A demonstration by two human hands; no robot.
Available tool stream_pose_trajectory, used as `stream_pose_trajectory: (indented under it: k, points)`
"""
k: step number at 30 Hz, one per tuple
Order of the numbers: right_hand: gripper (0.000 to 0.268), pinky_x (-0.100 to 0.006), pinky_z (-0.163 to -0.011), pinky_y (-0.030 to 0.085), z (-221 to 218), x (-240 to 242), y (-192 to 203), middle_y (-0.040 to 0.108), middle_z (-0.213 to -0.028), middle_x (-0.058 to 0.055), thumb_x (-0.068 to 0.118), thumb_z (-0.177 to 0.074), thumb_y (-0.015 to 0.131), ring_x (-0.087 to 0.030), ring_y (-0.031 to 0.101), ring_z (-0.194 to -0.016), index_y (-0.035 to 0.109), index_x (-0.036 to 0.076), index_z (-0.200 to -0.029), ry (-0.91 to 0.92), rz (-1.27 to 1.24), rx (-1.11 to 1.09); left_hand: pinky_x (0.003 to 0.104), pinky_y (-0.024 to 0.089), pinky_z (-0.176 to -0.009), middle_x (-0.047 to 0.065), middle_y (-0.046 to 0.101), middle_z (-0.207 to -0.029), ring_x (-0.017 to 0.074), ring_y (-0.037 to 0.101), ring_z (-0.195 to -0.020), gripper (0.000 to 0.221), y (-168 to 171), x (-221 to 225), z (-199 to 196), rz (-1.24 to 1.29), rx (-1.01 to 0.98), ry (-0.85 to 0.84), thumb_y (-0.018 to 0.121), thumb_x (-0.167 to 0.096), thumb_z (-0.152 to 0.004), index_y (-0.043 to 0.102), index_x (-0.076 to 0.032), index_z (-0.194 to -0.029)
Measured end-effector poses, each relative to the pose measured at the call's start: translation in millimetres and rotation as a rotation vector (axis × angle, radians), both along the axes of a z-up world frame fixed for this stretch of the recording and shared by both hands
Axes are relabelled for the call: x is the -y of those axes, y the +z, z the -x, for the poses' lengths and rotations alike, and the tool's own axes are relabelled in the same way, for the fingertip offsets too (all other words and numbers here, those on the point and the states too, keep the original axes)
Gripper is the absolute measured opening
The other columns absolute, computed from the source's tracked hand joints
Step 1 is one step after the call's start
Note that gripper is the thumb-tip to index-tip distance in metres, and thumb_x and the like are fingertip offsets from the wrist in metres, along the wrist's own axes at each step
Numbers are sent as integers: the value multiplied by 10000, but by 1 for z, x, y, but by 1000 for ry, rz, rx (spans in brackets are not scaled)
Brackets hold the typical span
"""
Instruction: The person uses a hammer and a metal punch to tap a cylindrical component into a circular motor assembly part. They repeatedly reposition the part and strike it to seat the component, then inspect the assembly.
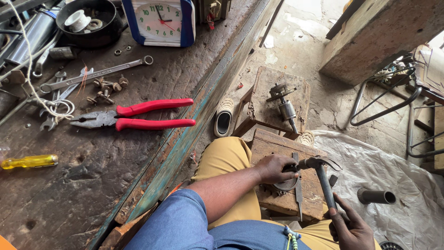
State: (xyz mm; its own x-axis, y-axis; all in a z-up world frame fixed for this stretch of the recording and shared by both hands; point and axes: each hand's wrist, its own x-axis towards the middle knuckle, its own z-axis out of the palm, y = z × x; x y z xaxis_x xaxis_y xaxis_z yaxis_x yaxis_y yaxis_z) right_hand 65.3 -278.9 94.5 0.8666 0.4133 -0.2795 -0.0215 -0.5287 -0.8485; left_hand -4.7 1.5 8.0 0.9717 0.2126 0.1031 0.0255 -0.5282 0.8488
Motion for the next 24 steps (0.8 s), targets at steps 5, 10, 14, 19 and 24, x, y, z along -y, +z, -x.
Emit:
stream_pose_trajectory:
  k: [5,10,14,19,24]
  points:
    - [483,-296,-461,385,0,2,-3,699,-759,-159,64,-972,625,-118,499,-526,608,31,-1454,7,-28,18,432,586,-905,94,752,-1107,274,737,-1010,480,0,0,-1,5,-3,-2,717,-524,-889,702,-188,-1232]
    - [496,-306,-448,386,0,0,-1,720,-807,-174,56,-963,617,-130,524,-526,588,37,-1458,-18,-31,-25,428,584,-905,80,754,-1097,263,736,-1000,465,0,1,-2,-4,-24,-1,713,-531,-891,707,-211,-1229]
    - [498,-312,-444,387,0,0,1,717,-809,-185,54,-968,613,-138,530,-523,587,34,-1464,-5,-21,-8,418,592,-900,63,761,-1083,248,746,-975,453,1,1,-2,10,-58,-6,705,-529,-894,708,-218,-1224]
    - [495,-296,-453,380,0,2,-3,708,-809,-165,48,-971,615,-122,508,-530,593,30,-1466,-1,-45,-5,420,594,-885,63,756,-1074,249,744,-966,457,1,1,-1,12,-33,-4,715,-522,-885,706,-213,-1221]
    - [478,-278,-470,386,-1,7,-7,704,-816,-146,39,-978,633,-104,503,-552,615,7,-1455,13,-65,44,422,601,-862,73,755,-1056,247,747,-934,452,-5,2,-5,-8,-63,-17,682,-550,-907,706,-210,-1205]
